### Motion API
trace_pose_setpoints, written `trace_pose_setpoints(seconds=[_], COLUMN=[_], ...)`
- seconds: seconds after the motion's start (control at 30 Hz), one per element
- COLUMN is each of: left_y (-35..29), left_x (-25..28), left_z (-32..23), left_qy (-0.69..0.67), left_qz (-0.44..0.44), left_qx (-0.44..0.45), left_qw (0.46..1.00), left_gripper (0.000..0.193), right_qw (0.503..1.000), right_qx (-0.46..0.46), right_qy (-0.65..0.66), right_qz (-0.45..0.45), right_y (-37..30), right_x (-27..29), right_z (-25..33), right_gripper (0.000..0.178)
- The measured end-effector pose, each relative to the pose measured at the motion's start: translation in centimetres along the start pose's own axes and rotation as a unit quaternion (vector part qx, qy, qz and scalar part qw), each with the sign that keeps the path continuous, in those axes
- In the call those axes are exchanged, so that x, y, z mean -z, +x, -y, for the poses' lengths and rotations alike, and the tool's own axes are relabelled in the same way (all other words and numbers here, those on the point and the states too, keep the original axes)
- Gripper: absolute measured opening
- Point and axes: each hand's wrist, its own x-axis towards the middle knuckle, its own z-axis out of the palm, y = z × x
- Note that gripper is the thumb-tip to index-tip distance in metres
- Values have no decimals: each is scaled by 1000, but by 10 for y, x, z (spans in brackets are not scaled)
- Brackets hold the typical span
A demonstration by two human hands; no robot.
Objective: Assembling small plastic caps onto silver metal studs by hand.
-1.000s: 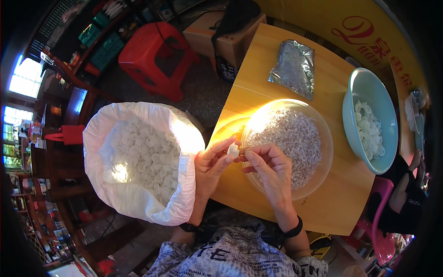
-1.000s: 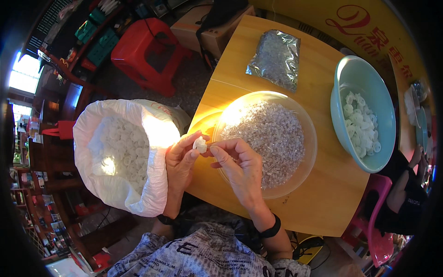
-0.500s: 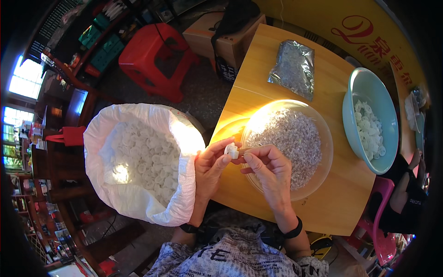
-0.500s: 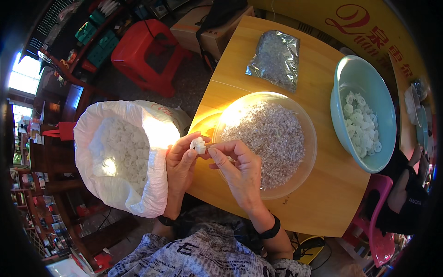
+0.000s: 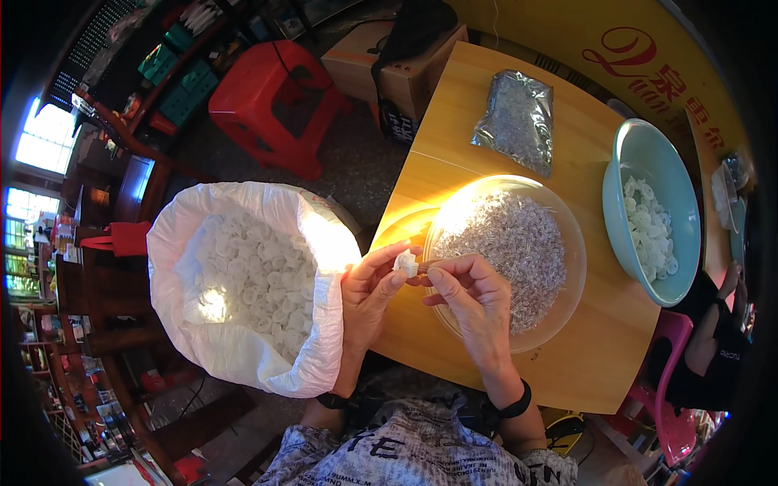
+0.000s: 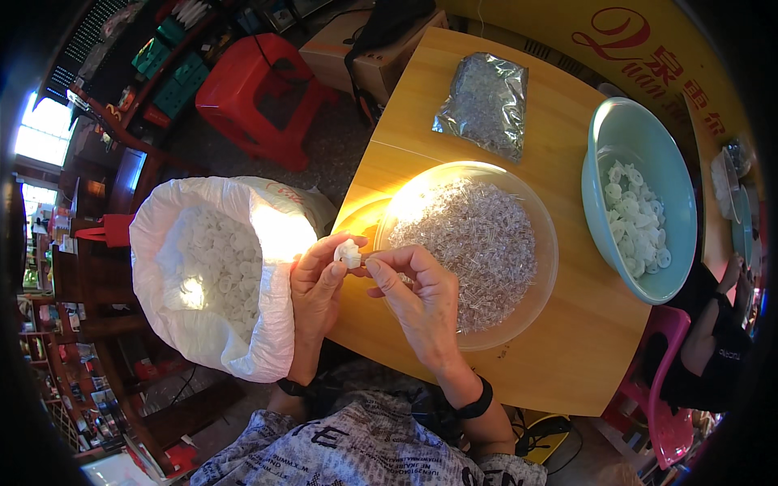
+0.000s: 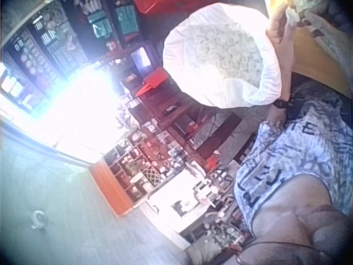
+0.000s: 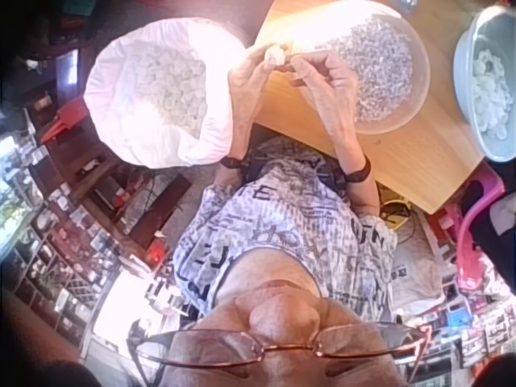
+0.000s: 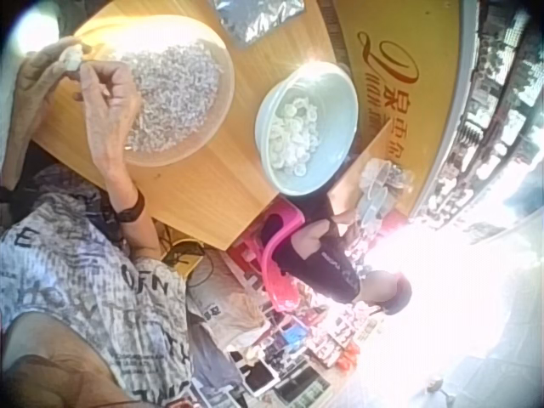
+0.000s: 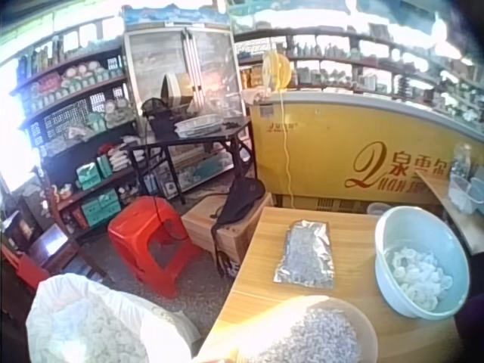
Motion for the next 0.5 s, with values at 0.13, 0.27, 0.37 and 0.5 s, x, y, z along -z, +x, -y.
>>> trace_pose_setpoints(seconds=[0.13,0.27,0.37,0.5], left_y=[0,1,4,8], left_x=[0,2,2,5], left_z=[0,1,7,10], left_qy=[3,-8,-67,-68], left_qz=[-6,2,-29,-86], left_qx=[4,0,30,17], left_qw=[1000,1000,997,994], left_gripper=[34,32,32,34], right_qw=[1000,1000,997,996], right_qx=[-3,18,43,56], right_qy=[5,-17,-59,-71], right_qz=[-4,-10,-23,-19], right_y=[1,1,7,17], right_x=[-1,-3,-11,-19], right_z=[-1,-4,-6,-12], right_gripper=[11,11,11,11])
